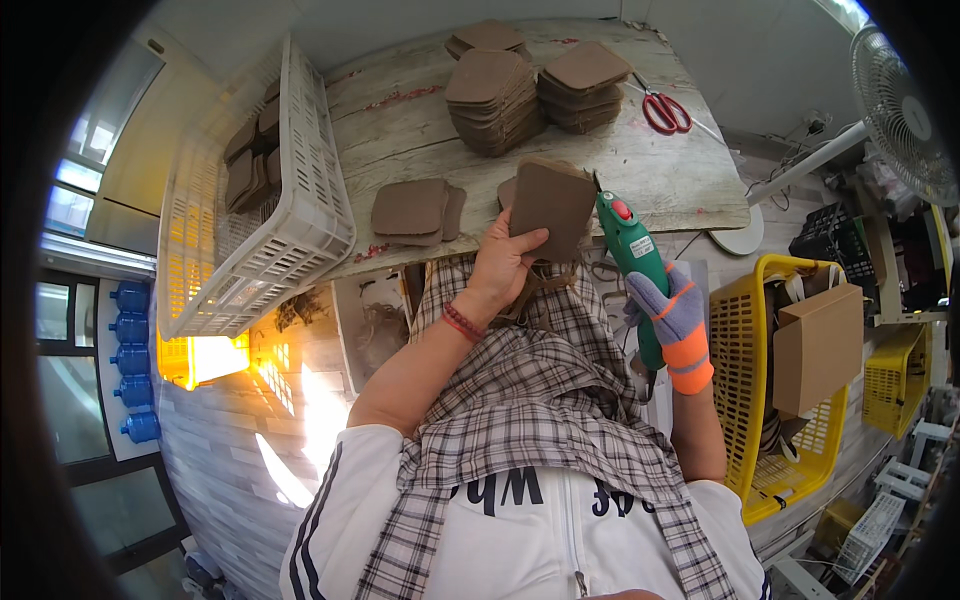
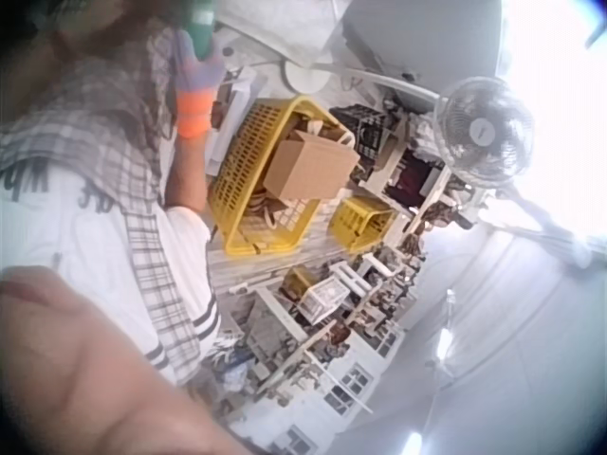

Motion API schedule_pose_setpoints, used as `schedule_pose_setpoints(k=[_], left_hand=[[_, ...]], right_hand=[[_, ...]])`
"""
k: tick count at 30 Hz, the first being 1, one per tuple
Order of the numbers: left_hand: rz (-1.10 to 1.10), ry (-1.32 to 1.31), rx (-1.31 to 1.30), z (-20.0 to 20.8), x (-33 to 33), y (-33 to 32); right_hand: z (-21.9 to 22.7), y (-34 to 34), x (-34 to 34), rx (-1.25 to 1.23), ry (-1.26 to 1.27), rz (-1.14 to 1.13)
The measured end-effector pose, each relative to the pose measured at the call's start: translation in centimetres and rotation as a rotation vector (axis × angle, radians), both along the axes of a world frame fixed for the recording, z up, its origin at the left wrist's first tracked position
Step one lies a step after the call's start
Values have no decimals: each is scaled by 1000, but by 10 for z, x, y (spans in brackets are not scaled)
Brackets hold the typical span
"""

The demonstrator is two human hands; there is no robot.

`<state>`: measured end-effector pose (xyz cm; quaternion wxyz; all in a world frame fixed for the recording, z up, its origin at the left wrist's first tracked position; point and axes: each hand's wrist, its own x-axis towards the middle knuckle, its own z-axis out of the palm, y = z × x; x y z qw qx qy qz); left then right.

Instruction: The person uses a rotary tool to smooth and round the edges of stacked brown cardboard pieces. They handle the pieces one at a time, rotating them to trim all sides, and place the finished pieces into a white plastic basket.

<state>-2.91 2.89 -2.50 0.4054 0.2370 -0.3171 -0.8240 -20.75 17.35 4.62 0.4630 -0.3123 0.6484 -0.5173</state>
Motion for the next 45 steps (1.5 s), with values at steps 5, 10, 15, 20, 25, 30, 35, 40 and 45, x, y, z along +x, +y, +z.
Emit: schedule_pose_setpoints(k=[5,10,15,20,25,30,35,40,45], left_hand=[[-95,-249,-174,14,30,-24],[-223,-375,-266,24,46,-36],[-307,-492,-259,23,48,-30],[-334,-515,-199,24,50,-17],[-369,-679,-432,28,58,-27],[-177,-775,-598,39,66,-34],[-73,-617,-483,37,73,-38],[-78,-571,-432,37,73,-39],[-163,-610,-478,33,70,-35]], right_hand=[[6,12,-8,49,-49,110],[3,18,-6,57,85,181],[-4,15,2,51,75,156],[-4,7,8,73,44,160],[-4,5,6,86,-17,202],[-11,9,-1,122,-5,271],[-20,12,-3,93,101,298],[-19,15,-3,125,193,357],[-7,13,5,154,152,351]])
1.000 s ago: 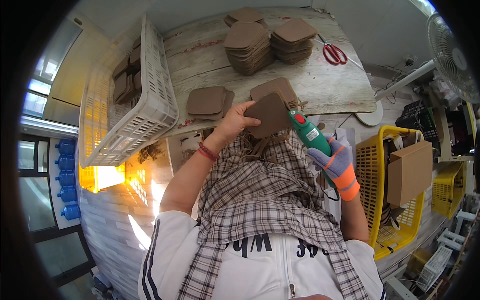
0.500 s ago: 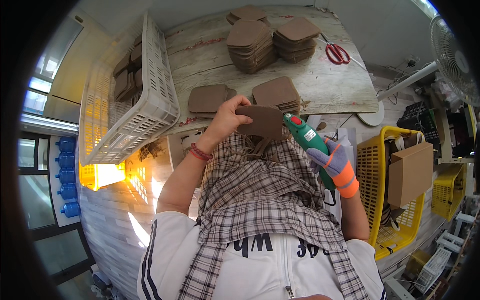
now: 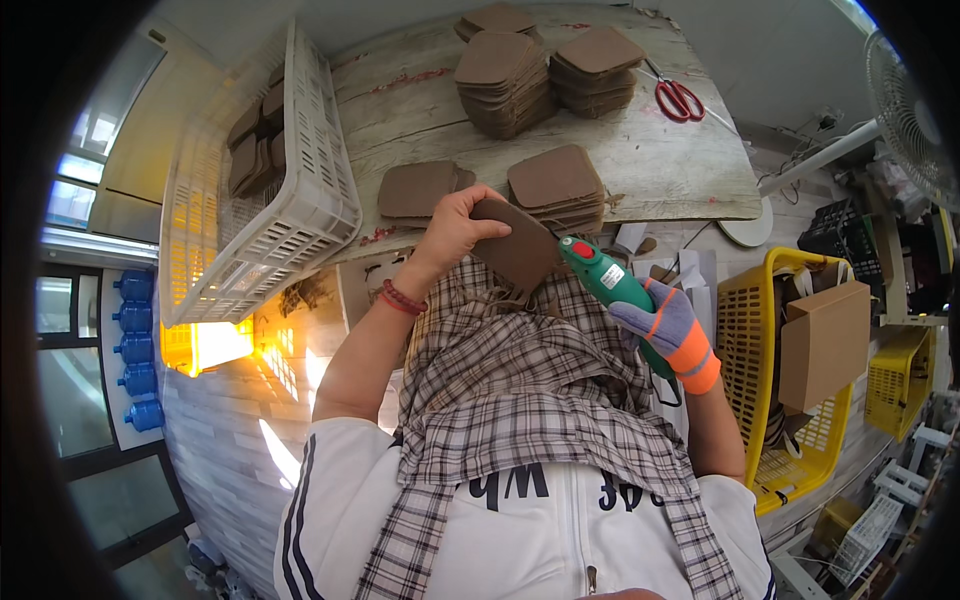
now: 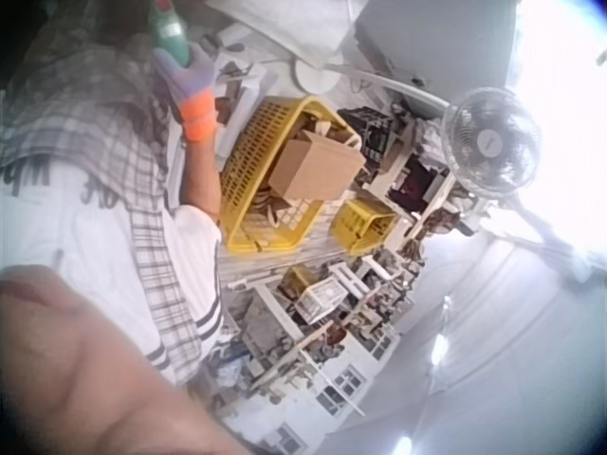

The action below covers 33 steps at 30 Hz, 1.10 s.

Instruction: The person uses a rotary tool to smooth and round the edges of stacked brown cardboard pieces. They handle the pieces one at a time, rotating them to trim all sides, and place the finished pieces into a white plastic basket.

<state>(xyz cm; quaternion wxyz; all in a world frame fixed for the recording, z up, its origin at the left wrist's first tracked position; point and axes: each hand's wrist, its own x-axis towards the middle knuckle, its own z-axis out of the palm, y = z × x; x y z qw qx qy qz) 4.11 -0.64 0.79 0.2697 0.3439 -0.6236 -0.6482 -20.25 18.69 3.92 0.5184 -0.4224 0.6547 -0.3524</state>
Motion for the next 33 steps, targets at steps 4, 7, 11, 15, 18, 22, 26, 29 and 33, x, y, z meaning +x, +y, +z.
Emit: schedule_pose_setpoints(k=[4,7,11,15,18,22,26,29,33], left_hand=[[-76,-66,-11,6,-6,6],[-126,-164,-67,7,-8,9],[-197,-152,-91,3,-11,12],[-238,-150,-63,11,-14,17],[-209,-87,23,9,-10,16],[-59,17,97,15,8,8],[47,15,3,13,20,1],[50,28,-10,15,19,0],[11,19,3,14,15,1]], right_hand=[[-6,-2,2,-4,-14,12],[-3,-6,8,4,-73,1],[-5,-11,14,-12,-76,6],[-8,-21,18,-51,-18,60],[-10,-24,20,-96,-45,31],[-16,-14,5,-44,56,-16],[-23,0,-1,-24,126,-1],[-23,0,0,-62,142,23],[-23,0,4,-81,98,31]])
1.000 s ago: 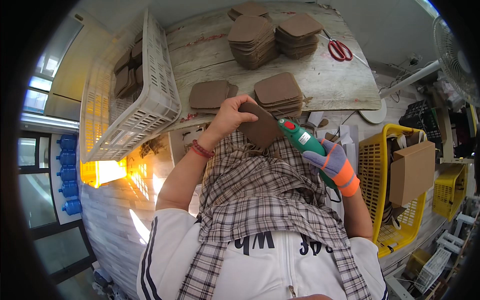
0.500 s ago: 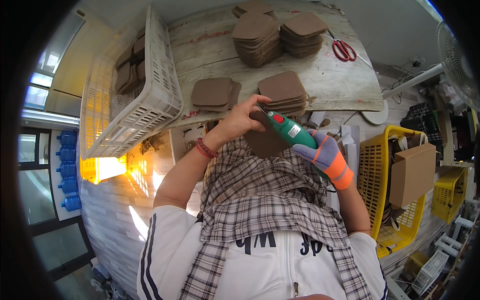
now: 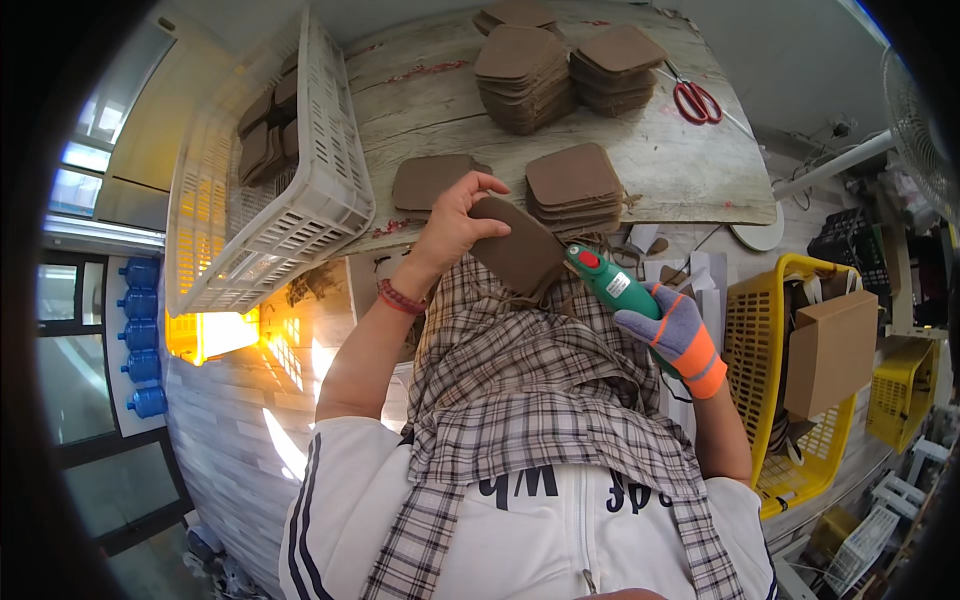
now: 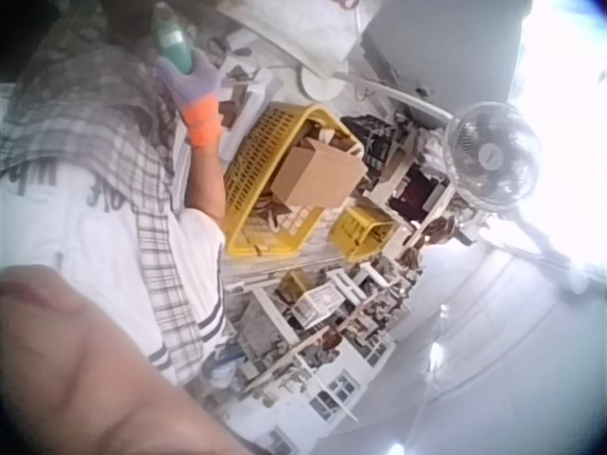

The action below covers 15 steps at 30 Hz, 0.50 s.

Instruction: The person uses a rotary tool to smooth and round the edges of stacked brown cardboard pieces. They handle the pieces one at a time, rotating them to trim all sides, and place the finished pieces into a white plastic basket.

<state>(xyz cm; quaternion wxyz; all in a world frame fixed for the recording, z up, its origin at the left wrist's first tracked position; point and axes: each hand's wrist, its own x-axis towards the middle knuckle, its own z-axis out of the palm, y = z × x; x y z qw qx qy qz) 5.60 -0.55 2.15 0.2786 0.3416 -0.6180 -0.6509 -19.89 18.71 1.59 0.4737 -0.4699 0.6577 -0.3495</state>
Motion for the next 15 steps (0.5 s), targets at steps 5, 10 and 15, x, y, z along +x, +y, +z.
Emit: schedule_pose_setpoints(k=[5,10,15], left_hand=[[-69,-13,26,-5,-5,5],[-112,-21,49,-12,-10,8],[-165,-63,60,-11,-15,13]], right_hand=[[3,-3,3,76,-64,8],[7,-5,7,67,-88,27],[9,-10,15,20,-185,-12]])
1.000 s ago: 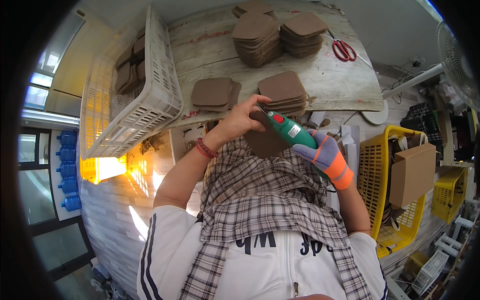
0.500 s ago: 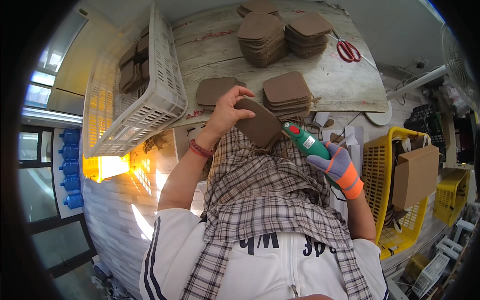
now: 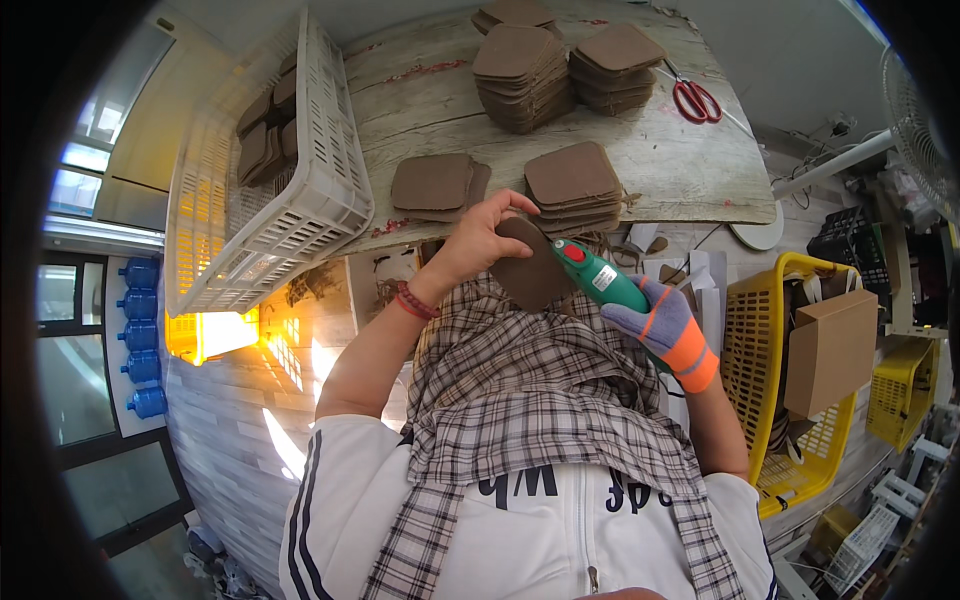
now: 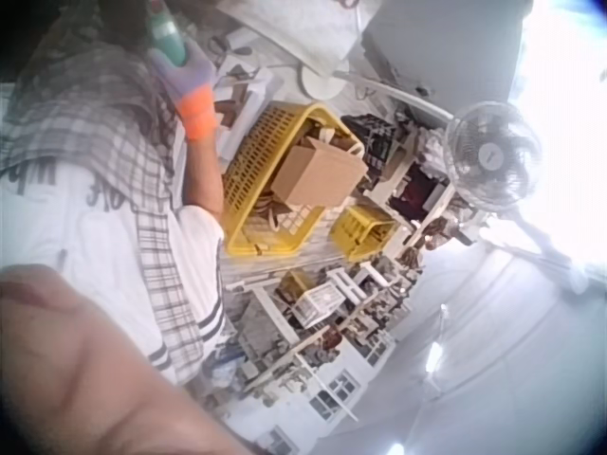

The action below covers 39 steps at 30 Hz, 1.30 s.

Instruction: The person uses a rotary tool to smooth and round the edges of stacked brown cardboard pieces. They handle the pieces one at a time, rotating them to trim all sides, and place the finished pieces into a white plastic basket.

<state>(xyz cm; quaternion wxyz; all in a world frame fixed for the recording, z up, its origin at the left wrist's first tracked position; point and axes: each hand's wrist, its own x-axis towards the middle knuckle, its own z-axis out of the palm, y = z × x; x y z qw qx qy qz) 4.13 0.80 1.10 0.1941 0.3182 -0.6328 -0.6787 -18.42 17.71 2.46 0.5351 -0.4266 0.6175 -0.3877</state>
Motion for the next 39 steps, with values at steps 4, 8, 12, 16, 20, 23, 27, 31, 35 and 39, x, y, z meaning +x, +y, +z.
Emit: schedule_pose_setpoints(k=[4,8,12,16,20,23,27,31,35,39], left_hand=[[-55,-32,-56,-1,-6,3],[-66,-64,-101,3,-5,3],[49,25,-8,10,10,-4],[74,40,-2,9,15,-11],[53,32,4,14,10,-6],[2,18,-15,3,7,-6],[-54,-57,-76,5,3,-3],[-57,-57,-51,13,0,2],[-21,-7,-16,9,5,0],[-26,-35,-52,10,13,-7]], right_hand=[[2,-10,2,27,55,37],[3,-15,2,-31,143,59],[3,-5,-7,50,114,8],[-4,6,-11,76,119,33],[-2,7,-8,73,89,35],[0,1,-3,88,44,31],[1,-9,2,50,62,35],[4,-19,9,40,1,49],[4,-19,9,6,11,47],[3,-13,6,5,67,45]])
